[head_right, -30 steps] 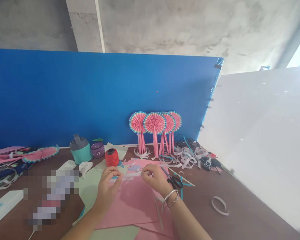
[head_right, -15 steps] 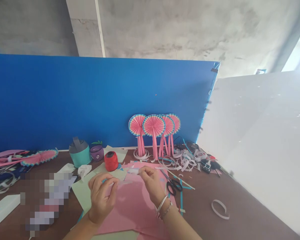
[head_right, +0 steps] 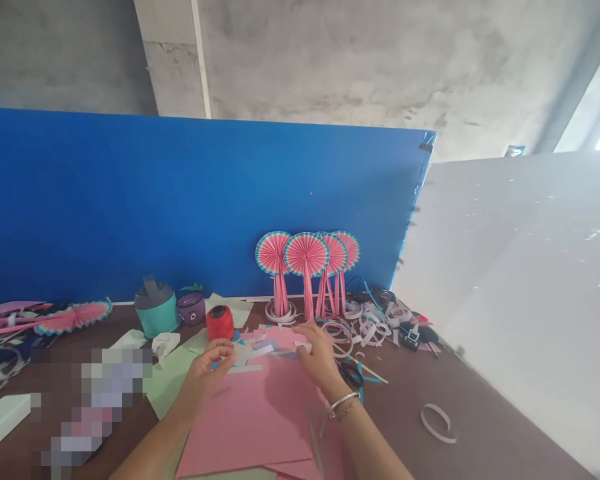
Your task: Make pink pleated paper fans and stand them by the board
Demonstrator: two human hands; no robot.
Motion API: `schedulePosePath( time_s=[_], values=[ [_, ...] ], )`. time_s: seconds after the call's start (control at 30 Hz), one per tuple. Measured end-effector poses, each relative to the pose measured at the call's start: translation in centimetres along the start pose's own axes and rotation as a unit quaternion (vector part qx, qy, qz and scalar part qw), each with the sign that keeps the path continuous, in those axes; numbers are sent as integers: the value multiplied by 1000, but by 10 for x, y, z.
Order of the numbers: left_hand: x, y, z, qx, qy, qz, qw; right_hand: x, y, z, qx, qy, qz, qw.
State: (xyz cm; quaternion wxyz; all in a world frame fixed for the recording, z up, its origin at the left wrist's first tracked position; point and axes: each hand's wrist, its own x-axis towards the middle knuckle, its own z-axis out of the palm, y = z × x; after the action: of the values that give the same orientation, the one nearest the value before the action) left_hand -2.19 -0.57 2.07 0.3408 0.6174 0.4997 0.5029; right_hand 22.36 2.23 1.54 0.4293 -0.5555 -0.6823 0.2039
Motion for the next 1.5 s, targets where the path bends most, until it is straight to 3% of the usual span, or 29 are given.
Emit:
schedulePosePath(
  time_s=[0.07,0.1,0.2,0.37,0.57,0.8,1.07,1.5],
  values=[
    [0,1,1,0,-10,-7,1000,-3,-15,2,195,-115,44,973],
    [0,2,2,0,-13,-10,1000,-5,-22,3,250,-145,63,955],
    [1,1,6,9,-16,-12,1000,-9,-32,6,281,-164,98,940],
    [3,0,13,46,-13,-24,999,-9,-32,8,223,-146,81,960],
    [15,10,22,71,-15,-86,994,-3,-25,6,134,-79,85,984],
    [31,-3,51,101,-53,-119,986,6,-1,2,-21,-88,138,986],
    [23,-27,65,179,-11,-95,979,2,1,12,-133,-104,143,975],
    [15,-24,73,262,-8,-39,964,3,1,12,-198,-111,138,964]
  ],
)
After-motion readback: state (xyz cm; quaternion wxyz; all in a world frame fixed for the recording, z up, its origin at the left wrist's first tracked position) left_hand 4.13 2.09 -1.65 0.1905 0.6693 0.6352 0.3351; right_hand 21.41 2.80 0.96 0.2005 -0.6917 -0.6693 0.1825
